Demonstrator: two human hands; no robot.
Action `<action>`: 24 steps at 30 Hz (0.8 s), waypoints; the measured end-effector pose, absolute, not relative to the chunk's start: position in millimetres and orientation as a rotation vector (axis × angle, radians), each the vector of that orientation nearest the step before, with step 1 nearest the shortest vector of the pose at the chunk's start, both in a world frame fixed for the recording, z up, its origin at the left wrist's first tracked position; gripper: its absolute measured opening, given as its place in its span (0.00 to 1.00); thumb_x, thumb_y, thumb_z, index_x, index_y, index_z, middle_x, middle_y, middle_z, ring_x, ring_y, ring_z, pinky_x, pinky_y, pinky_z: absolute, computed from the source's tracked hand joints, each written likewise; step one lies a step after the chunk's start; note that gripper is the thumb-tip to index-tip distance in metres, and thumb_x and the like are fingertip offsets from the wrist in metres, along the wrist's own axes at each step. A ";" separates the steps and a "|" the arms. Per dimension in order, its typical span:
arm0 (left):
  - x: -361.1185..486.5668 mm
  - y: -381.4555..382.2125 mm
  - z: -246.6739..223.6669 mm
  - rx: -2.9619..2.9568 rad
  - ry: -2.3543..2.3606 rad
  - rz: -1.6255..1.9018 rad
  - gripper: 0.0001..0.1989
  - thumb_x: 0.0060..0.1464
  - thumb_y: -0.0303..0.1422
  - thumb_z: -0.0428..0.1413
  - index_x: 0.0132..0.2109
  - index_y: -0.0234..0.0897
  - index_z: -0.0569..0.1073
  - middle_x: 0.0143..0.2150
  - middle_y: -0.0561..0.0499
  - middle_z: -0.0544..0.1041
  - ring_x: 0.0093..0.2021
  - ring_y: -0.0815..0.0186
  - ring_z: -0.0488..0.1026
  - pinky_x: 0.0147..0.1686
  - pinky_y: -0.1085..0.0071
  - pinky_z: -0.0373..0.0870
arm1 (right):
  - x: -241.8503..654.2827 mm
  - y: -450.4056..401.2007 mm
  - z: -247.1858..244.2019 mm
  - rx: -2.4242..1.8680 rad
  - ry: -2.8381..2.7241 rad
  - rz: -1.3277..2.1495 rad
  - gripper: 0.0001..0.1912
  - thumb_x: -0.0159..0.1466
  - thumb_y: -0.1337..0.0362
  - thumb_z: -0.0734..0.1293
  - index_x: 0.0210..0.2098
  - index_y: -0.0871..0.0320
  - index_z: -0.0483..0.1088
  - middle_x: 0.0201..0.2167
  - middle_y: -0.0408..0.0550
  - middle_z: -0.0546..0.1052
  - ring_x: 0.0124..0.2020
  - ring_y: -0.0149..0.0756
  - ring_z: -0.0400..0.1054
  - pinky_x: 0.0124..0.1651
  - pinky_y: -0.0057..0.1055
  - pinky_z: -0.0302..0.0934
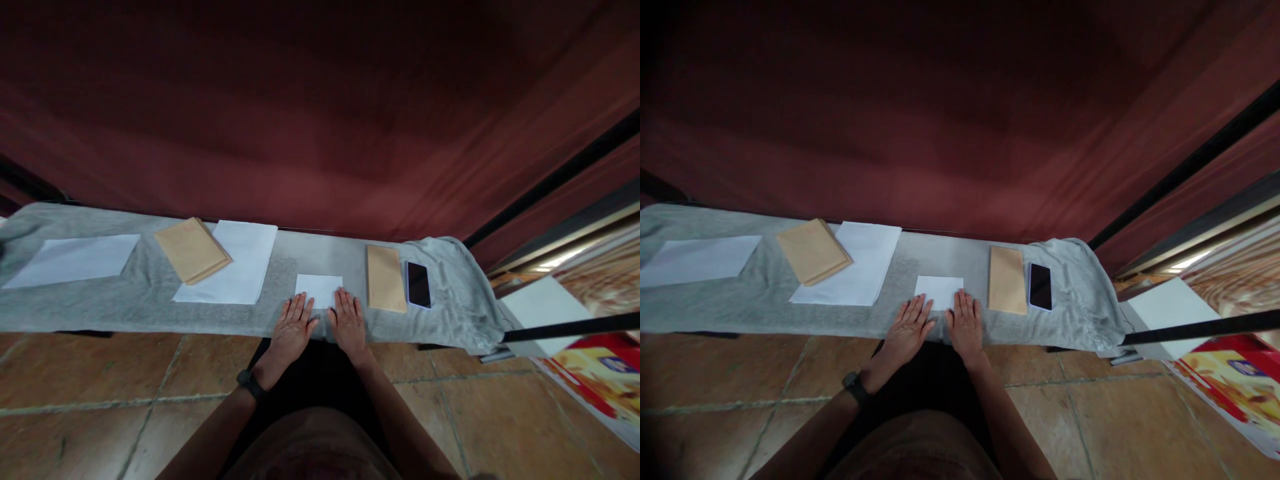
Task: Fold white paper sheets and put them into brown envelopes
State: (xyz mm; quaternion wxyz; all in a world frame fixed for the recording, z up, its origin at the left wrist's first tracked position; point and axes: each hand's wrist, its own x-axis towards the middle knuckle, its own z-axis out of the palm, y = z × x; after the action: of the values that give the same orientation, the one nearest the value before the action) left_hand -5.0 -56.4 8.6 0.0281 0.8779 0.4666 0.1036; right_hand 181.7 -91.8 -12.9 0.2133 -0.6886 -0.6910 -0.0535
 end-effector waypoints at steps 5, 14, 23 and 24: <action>21.3 -54.5 3.2 2.720 1.239 0.324 0.27 0.71 0.40 0.40 0.70 0.34 0.63 0.73 0.42 0.61 0.74 0.56 0.55 0.72 0.53 0.53 | 189.8 -110.7 -12.0 -1.784 -2.037 -0.025 0.24 0.74 0.66 0.56 0.68 0.60 0.63 0.67 0.52 0.69 0.68 0.40 0.61 0.74 0.45 0.47; 57.9 -26.4 3.8 2.695 1.033 0.235 0.28 0.72 0.41 0.37 0.71 0.32 0.61 0.74 0.44 0.58 0.75 0.59 0.50 0.73 0.54 0.47 | 192.8 -125.7 -19.4 -1.763 -1.986 0.007 0.22 0.72 0.66 0.59 0.63 0.60 0.70 0.62 0.54 0.74 0.65 0.43 0.65 0.73 0.47 0.49; 81.8 0.1 4.2 2.655 1.076 0.188 0.32 0.71 0.45 0.38 0.73 0.31 0.57 0.76 0.42 0.54 0.76 0.59 0.47 0.74 0.54 0.42 | 189.3 -123.0 -19.2 -1.772 -1.944 -0.061 0.20 0.72 0.66 0.59 0.60 0.62 0.72 0.58 0.56 0.77 0.63 0.43 0.68 0.72 0.46 0.51; 84.2 2.9 3.6 2.647 1.083 0.183 0.32 0.71 0.46 0.38 0.73 0.32 0.56 0.76 0.43 0.54 0.76 0.59 0.47 0.74 0.54 0.42 | 189.2 -123.0 -18.9 -1.768 -1.940 -0.064 0.20 0.72 0.66 0.59 0.60 0.62 0.72 0.58 0.56 0.77 0.63 0.43 0.67 0.72 0.46 0.51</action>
State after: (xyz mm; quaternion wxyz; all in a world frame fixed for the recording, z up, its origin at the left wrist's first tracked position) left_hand 84.2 2.9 3.6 0.1372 0.9149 0.3743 0.0631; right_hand 189.2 -123.0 -18.9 0.2551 -0.6513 -0.7143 -0.0237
